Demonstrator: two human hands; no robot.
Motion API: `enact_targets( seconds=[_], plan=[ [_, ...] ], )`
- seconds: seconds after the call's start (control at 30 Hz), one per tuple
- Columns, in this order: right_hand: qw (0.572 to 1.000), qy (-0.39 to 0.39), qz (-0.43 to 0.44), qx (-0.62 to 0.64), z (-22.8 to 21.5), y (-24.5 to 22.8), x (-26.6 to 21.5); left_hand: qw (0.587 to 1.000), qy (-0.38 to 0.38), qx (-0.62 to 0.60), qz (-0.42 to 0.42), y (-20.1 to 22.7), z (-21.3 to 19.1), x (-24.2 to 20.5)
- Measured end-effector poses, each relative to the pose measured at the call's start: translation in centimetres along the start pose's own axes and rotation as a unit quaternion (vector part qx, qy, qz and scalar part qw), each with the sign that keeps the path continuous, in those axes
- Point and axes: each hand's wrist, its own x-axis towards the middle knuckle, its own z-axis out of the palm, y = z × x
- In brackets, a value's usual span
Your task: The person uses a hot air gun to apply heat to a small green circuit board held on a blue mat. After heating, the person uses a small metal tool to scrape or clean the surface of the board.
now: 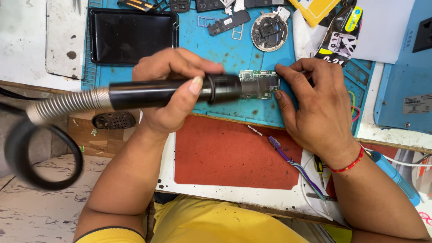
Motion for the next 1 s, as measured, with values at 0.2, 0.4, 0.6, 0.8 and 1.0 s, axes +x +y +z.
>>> enact_targets(
  seconds=[0.2, 0.4, 0.6, 0.8, 1.0],
  plan=[
    [1.000, 0.002, -0.002, 0.005, 0.0, 0.1, 0.0, 0.999, -0.020, 0.026, 0.013, -0.3, -0.1, -0.1],
    [1.000, 0.002, 0.000, 0.009, 0.3, 0.4, -0.3, 0.999, 0.006, -0.030, -0.027, -0.4, -0.2, -0.6],
    [0.986, 0.039, 0.020, 0.161, -0.8, 0.3, -0.7, 0.999, 0.007, -0.029, -0.030, -0.4, -0.2, -0.5],
    [0.941, 0.010, 0.026, 0.339, -5.5, 0.5, -6.8, 0.996, 0.009, -0.089, -0.016, 0.6, 0.4, 0.1],
    [0.927, -0.023, 0.076, 0.367, -6.2, -0.1, -12.0, 0.993, -0.003, -0.113, -0.020, -0.7, -1.1, -0.7]
  ],
)
